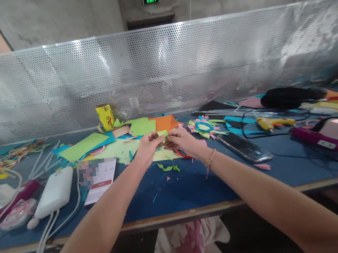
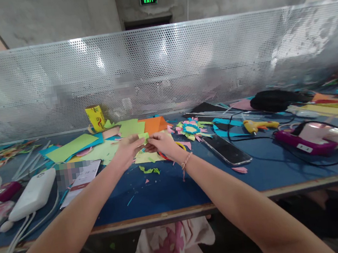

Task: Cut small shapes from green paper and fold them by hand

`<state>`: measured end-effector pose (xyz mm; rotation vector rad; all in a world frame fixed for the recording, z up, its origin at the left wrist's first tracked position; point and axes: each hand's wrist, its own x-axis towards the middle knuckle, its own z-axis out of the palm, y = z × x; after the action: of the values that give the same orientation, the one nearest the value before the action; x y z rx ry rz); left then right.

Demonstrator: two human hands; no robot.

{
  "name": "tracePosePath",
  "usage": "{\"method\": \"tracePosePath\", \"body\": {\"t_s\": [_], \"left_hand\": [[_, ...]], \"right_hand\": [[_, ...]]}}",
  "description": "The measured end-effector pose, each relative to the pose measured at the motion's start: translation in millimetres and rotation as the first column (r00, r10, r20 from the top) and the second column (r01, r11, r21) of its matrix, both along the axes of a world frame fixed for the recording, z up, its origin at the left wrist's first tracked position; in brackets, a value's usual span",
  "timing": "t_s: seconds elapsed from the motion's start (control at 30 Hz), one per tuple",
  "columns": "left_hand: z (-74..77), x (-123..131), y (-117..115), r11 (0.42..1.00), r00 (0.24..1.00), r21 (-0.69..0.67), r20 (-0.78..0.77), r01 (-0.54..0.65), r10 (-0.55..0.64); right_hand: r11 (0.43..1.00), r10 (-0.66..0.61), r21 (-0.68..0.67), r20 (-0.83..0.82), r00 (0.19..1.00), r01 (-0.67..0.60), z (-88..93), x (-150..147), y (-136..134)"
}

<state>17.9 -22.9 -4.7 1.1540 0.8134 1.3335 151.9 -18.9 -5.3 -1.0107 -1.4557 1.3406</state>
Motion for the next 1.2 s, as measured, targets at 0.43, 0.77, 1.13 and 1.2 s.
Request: {"method": "tracePosePath", "body": {"t_s": [0.43,0.77,1.13,1.2], "left_hand": [[-1.2,-6.4,7.4,0.985,0.986,0.027,0.007,-0.168,0.168],[0.8,-9.0,9.0,0.981,0.984,0.076,0.053,-0.176,0.172],[9.8,-20.0,13.6,0.978,0.969,0.039,0.144,-0.207,0.199],[9.2,-20.3,14.5,0.977,0.969,0.047,0.143,-0.209,0.2]], "right_hand": [[0.964,-0.266,0.264,0.941,0.207,0.037,-22.1,39.5,24.2],[0.95,-0.307,0.311,0.919,0.247,0.023,-15.1,46.4,32.7],[0.953,-0.149,0.302,0.511,0.846,-0.014,6.7,37.8,12.2],[0.964,-0.066,0.259,0.467,0.882,-0.066,7.9,35.5,7.0]]}}
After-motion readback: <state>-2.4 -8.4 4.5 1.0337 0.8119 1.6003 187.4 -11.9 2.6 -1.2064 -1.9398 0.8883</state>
